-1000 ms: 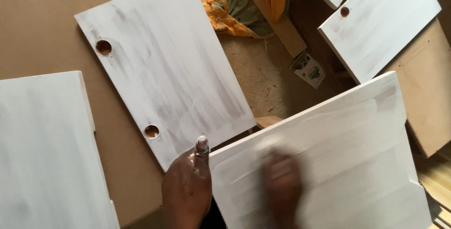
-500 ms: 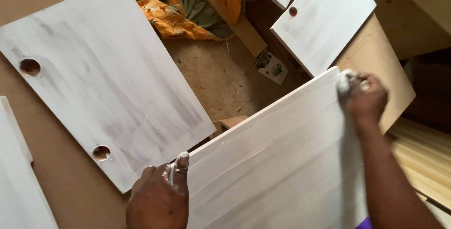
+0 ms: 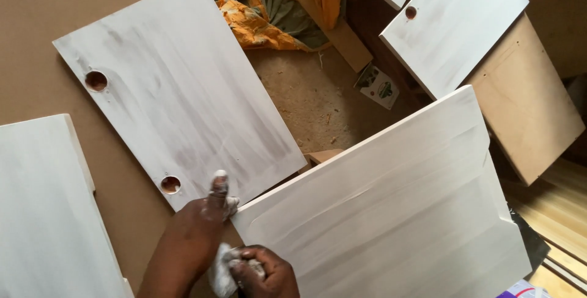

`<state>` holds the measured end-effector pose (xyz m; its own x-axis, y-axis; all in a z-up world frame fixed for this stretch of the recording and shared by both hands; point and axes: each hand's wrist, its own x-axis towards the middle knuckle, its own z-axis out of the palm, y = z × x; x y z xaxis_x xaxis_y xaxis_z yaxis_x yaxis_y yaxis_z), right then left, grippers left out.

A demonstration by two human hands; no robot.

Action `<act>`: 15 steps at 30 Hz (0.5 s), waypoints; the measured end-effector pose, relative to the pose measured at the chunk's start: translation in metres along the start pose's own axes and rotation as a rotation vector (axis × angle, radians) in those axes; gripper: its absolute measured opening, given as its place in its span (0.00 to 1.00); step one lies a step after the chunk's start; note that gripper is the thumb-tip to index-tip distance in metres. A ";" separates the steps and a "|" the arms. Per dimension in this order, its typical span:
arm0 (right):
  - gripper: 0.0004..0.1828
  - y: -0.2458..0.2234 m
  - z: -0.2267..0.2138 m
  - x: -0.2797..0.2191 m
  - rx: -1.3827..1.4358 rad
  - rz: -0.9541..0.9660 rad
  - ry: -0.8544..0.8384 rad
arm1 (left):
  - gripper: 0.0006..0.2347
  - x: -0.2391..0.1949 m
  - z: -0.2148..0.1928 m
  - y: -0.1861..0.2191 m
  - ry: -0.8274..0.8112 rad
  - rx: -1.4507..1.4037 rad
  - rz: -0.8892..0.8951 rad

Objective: Applying white paint or primer to wooden furniture panels using a sponge applicator.

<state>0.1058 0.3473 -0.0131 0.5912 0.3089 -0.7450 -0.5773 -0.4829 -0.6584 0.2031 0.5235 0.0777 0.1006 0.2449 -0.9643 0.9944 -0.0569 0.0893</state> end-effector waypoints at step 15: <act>0.08 -0.006 -0.349 0.115 -0.768 -0.517 0.999 | 0.28 0.027 0.116 0.038 0.301 0.440 0.585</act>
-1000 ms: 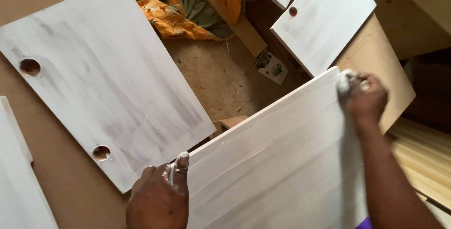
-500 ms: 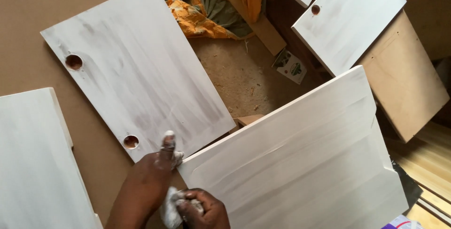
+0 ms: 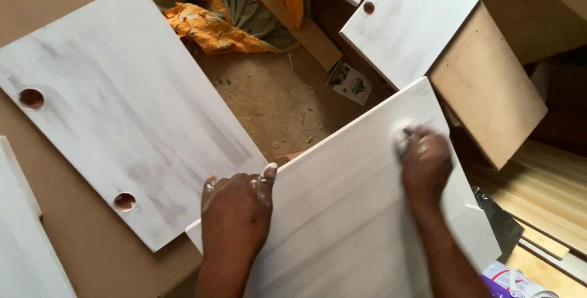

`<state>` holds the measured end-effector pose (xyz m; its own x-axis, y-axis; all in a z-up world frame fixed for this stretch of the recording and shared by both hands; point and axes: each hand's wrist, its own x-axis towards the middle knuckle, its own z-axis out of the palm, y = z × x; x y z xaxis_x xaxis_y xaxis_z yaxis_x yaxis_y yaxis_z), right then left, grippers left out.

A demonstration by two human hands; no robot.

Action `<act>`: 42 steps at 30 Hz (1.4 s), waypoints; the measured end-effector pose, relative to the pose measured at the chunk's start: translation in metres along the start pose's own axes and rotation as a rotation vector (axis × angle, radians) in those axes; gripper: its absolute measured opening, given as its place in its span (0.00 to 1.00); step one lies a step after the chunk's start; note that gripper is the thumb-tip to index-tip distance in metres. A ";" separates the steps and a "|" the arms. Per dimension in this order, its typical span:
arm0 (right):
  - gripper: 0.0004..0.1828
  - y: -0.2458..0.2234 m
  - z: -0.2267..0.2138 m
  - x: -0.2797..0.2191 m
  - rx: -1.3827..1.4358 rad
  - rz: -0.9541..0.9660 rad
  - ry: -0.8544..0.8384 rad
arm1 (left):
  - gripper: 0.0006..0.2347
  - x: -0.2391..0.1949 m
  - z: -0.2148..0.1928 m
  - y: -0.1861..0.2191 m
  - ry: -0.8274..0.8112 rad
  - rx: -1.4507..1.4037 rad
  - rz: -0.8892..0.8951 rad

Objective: Applying white paint or primer to wooden furniture panels using a sponge applicator.

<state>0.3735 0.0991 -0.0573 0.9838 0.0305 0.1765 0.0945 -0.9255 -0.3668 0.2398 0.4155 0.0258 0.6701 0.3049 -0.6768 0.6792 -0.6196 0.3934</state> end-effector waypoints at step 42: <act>0.04 -0.278 0.022 -0.210 0.242 -0.543 -0.378 | 0.51 -0.041 -0.046 -0.158 -0.163 -1.419 -0.494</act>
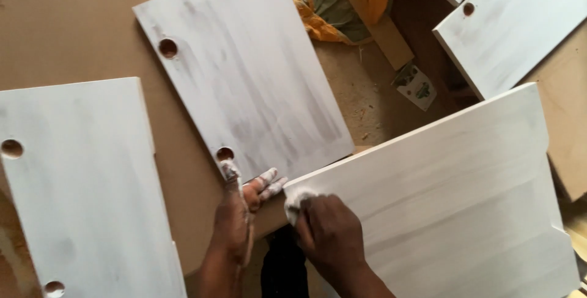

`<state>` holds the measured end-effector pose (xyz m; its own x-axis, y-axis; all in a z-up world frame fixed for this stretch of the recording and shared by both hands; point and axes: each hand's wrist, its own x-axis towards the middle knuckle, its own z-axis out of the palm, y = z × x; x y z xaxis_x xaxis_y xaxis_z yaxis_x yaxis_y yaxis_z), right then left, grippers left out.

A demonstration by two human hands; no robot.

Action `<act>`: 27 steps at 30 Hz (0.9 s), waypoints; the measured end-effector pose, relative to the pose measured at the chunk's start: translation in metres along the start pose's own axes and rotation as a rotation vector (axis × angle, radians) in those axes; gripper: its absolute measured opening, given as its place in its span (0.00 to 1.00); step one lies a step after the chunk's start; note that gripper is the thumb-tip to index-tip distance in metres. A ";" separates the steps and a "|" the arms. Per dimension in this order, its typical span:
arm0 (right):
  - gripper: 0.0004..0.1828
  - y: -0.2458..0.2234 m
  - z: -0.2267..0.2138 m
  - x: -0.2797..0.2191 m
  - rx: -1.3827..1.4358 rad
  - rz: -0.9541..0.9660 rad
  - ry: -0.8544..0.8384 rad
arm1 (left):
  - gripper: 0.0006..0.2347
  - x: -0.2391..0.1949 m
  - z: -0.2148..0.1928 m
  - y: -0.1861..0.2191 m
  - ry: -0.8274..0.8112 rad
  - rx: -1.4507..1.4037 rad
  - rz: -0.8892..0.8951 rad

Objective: Applying white paint or primer to wooden furniture panels using a sponge applicator.

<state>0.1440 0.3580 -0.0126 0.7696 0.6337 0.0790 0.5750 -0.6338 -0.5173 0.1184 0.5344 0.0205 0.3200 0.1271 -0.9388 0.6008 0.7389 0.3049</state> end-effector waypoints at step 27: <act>0.12 0.265 -0.121 -0.443 1.245 1.336 0.417 | 0.15 -0.040 0.157 -0.442 -0.039 -0.046 0.269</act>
<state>-0.0112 -0.1447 -0.0815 0.6022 -0.2004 -0.7728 -0.7438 0.2109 -0.6343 -0.0453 0.0986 -0.0514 0.4922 0.2984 -0.8178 0.4568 0.7112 0.5344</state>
